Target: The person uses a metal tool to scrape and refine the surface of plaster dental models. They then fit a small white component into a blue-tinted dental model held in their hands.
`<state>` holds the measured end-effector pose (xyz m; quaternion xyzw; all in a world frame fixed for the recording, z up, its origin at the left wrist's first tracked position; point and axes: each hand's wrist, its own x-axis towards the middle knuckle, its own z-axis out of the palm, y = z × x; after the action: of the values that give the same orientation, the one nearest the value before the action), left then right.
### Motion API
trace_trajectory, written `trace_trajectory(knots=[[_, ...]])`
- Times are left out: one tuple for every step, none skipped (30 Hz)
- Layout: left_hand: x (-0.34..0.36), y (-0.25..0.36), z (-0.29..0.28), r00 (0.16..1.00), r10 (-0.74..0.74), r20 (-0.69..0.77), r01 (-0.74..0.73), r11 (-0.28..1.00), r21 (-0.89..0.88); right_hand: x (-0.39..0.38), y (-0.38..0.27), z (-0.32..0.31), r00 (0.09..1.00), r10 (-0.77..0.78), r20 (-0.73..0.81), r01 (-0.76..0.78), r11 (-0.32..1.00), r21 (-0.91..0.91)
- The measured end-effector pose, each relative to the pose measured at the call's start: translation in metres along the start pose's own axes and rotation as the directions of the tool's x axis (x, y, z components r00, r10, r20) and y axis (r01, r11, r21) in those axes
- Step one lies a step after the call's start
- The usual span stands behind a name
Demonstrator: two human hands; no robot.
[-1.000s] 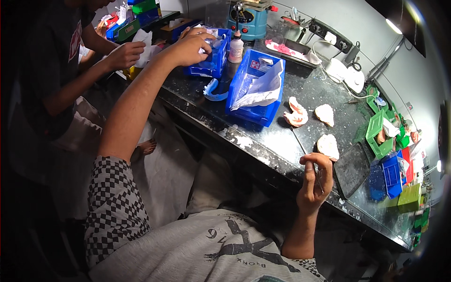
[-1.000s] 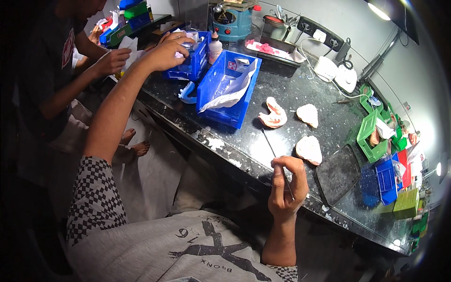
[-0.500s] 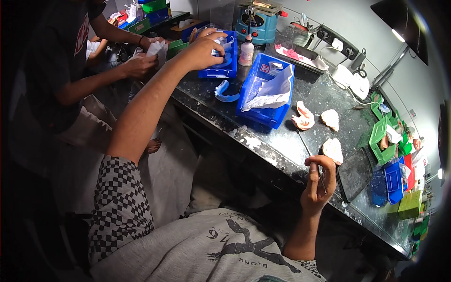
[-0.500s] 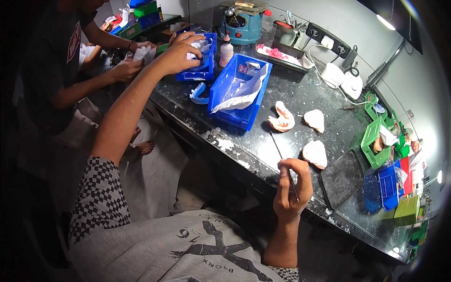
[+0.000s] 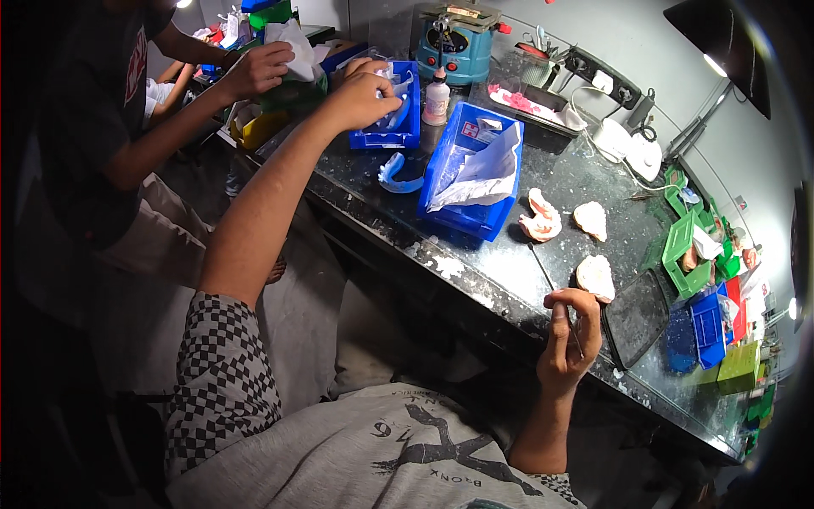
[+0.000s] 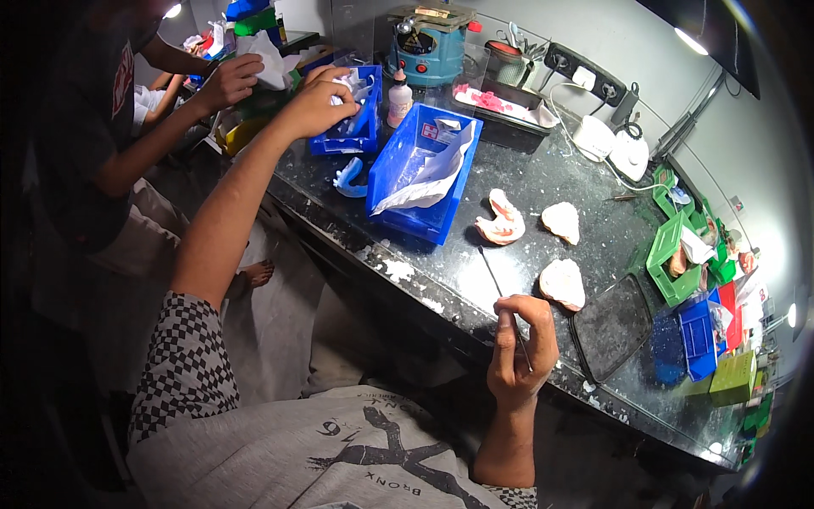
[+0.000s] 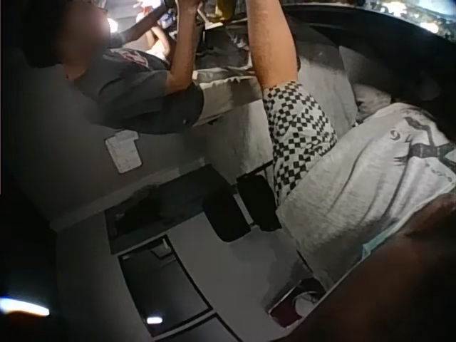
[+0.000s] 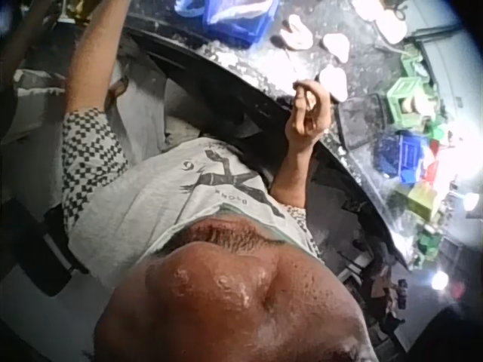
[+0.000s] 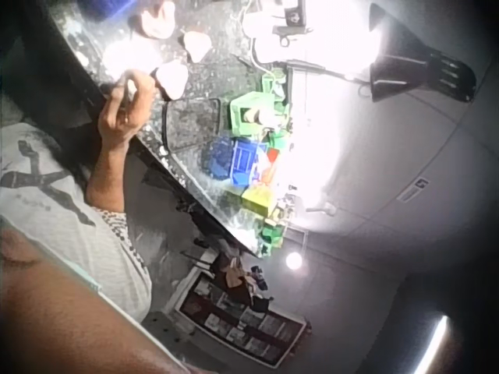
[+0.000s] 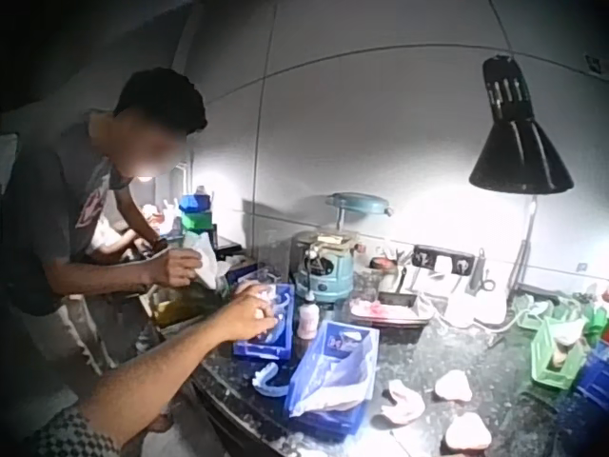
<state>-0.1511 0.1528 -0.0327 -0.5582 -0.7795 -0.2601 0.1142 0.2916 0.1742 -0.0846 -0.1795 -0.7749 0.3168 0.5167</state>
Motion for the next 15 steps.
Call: trace_trajectory(knots=[[-0.002, -0.001, -0.001, 1.0, 0.001, 0.014, -0.001, 1.0, 0.025, 0.0, -0.001, 0.002, 1.0, 0.001, 0.002, -0.001, 1.0, 0.003], [-0.004, -0.003, -0.002, 1.0, 0.002, 0.027, -0.003, 0.999, 0.049, 0.0, -0.001, 0.003, 1.0, 0.003, 0.003, -0.003, 1.0, 0.004], [-0.004, -0.005, -0.004, 1.0, 0.018, 0.022, -0.019, 0.999, 0.039, 0.0, -0.002, 0.004, 1.0, 0.006, 0.004, -0.006, 1.0, 0.004], [-0.004, -0.005, -0.002, 0.999, 0.019, 0.028, -0.02, 0.999, 0.04, 0.0, -0.002, 0.003, 1.0, 0.011, 0.003, -0.011, 1.0, 0.005], [-0.004, -0.006, -0.002, 0.999, 0.046, -0.009, -0.046, 0.999, 0.002, 0.001, -0.003, 0.003, 1.0, 0.003, 0.005, -0.003, 1.0, 0.001], [-0.004, -0.008, -0.001, 0.996, 0.072, -0.046, -0.074, 0.997, -0.035, 0.001, -0.003, 0.002, 1.0, -0.005, 0.008, 0.005, 1.0, -0.002], [-0.004, -0.011, -0.003, 0.992, 0.102, -0.08, -0.106, 0.993, -0.05, 0.001, -0.002, 0.002, 1.0, -0.002, 0.007, 0.002, 1.0, -0.003], [-0.003, -0.015, -0.001, 0.973, 0.133, -0.188, -0.148, 0.987, -0.069, 0.001, -0.002, 0.002, 1.0, -0.005, 0.012, 0.005, 1.0, -0.001], [-0.003, -0.019, -0.002, 0.976, 0.112, -0.187, -0.134, 0.985, -0.109, 0.0, -0.002, 0.002, 1.0, -0.008, 0.016, 0.008, 1.0, 0.001], [-0.002, -0.019, -0.004, 0.978, 0.091, -0.19, -0.12, 0.982, -0.149, 0.0, -0.001, 0.001, 1.0, -0.009, 0.016, 0.009, 1.0, 0.0], [0.0, -0.018, -0.005, 0.977, 0.091, -0.192, -0.121, 0.981, -0.149, 0.0, -0.001, 0.0, 1.0, -0.002, 0.017, 0.002, 1.0, 0.003], [0.003, -0.018, -0.007, 0.982, 0.066, -0.175, -0.099, 0.977, -0.187, -0.001, -0.001, 0.0, 1.0, 0.005, 0.018, -0.005, 1.0, 0.007], [0.005, -0.012, -0.01, 0.987, 0.043, -0.157, -0.078, 0.971, -0.226, -0.001, 0.0, -0.001, 1.0, 0.005, 0.016, -0.005, 1.0, 0.003], [0.006, -0.006, -0.011, 0.987, 0.045, -0.157, -0.081, 0.97, -0.23, -0.001, 0.0, -0.002, 1.0, 0.007, 0.016, -0.007, 1.0, 0.014], [0.006, 0.001, -0.01, 0.984, -0.011, -0.176, -0.043, 0.954, -0.297, -0.001, 0.001, -0.003, 1.0, 0.01, 0.016, -0.01, 1.0, 0.024]])
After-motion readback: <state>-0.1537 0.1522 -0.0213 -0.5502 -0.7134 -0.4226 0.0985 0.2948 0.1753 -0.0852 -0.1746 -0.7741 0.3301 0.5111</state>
